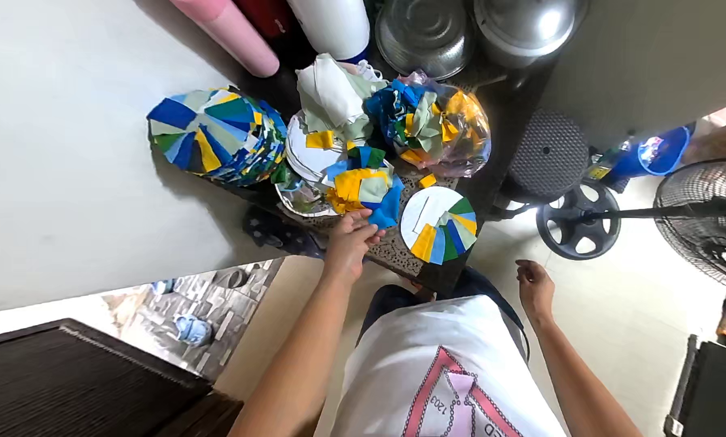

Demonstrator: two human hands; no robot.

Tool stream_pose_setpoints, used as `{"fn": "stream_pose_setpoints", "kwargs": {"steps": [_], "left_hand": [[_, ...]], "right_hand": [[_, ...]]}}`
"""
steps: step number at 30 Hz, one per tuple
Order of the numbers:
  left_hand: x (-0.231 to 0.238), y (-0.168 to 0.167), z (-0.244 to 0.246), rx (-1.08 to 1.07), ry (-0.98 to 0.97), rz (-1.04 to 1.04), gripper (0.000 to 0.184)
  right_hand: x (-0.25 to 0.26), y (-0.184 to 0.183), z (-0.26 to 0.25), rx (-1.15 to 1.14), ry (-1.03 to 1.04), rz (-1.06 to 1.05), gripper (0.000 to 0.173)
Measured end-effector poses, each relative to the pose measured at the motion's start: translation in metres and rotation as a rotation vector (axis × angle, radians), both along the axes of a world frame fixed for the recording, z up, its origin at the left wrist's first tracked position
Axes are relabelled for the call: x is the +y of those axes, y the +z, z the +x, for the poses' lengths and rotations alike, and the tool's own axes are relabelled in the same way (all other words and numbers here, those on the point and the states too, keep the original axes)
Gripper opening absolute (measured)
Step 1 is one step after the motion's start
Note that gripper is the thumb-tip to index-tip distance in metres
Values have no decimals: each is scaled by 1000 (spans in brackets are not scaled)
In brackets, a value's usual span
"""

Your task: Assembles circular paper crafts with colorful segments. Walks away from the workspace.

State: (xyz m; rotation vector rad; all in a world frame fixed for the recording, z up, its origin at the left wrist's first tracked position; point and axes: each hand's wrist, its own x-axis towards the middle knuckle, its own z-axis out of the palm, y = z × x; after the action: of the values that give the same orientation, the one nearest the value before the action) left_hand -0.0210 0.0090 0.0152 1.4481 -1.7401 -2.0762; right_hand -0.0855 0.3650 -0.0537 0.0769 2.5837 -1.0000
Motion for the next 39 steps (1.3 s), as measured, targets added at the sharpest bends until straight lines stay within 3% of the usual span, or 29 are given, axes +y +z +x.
{"fn": "stream_pose_setpoints", "kwargs": {"steps": [4,8,11,14,16,19,22,26,31,33,35,37,39], "left_hand": [[11,1,11,103,-55,92,38],[27,4,22,260,-156,65,42],[38,11,29,361,-209,41,47],[45,19,35,411,-256,20,49],[46,22,40,404,-310,12,51],[49,22,49,316,-421,-17,63],[64,9,62,129,-476,-63,69],[101,-15,82,10,-295,62,63],[134,-9,82,-1,112,460,22],[141,-10,80,33,229,563,21],[151,-9,75,65,282,483,12],[159,-9,69,63,266,269,3],[163,-6,66,32,183,73,8]], "right_hand": [[-66,37,1,-106,78,-327,24],[-137,71,5,-519,234,-546,31],[-170,75,2,-805,159,-749,42],[-183,81,-6,-891,124,-874,31],[-183,82,-14,-872,187,-880,20],[-174,78,-21,-820,360,-729,6],[-159,75,-18,-908,461,-589,9],[-143,64,-11,-1028,452,-517,11],[-133,63,-18,-1069,430,-486,11],[-128,59,-20,-1061,400,-538,9],[-122,55,-24,-1042,388,-609,9],[-117,51,-28,-1032,392,-694,11],[-112,51,-33,-1050,400,-795,16]]}}
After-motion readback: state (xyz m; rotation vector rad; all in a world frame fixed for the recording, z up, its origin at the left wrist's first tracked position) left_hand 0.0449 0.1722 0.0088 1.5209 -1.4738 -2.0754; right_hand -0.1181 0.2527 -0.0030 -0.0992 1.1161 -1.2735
